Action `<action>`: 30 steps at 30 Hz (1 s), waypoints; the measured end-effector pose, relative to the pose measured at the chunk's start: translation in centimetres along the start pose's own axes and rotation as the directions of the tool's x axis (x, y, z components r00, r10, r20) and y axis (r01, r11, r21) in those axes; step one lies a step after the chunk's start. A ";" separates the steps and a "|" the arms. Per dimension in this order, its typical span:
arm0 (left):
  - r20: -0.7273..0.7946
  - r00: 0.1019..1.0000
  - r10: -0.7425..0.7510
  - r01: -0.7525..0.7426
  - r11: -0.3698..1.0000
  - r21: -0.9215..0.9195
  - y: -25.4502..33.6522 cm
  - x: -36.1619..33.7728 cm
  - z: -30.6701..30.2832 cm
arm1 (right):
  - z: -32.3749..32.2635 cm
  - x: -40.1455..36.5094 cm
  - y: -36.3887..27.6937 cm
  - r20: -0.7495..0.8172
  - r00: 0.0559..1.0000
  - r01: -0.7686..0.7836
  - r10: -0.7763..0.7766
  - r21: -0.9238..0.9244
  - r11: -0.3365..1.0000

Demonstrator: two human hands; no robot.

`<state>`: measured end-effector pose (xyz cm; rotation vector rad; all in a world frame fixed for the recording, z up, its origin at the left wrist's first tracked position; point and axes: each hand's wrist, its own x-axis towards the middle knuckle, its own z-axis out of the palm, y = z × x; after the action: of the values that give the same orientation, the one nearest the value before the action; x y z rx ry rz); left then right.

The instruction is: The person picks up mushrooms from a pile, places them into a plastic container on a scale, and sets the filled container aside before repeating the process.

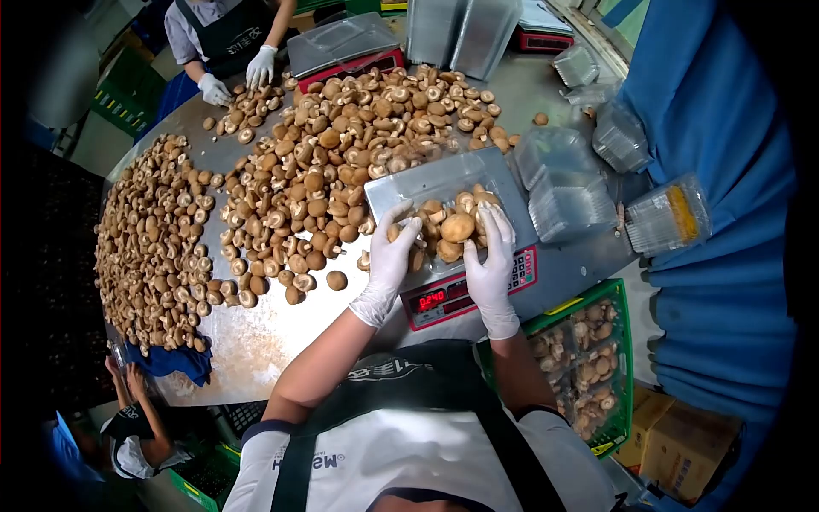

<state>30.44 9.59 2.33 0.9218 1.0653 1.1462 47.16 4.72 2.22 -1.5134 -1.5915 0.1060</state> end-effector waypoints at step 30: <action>0.296 0.926 -0.232 0.348 0.829 -0.438 3.6 3.2 -2.4 | 0.5 6.6 2.8 0.057 0.853 -0.283 0.519 0.885 0.368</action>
<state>27.54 13.42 4.59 0.4549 0.6502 0.9545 50.03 11.12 3.80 -0.9525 -0.6640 0.8779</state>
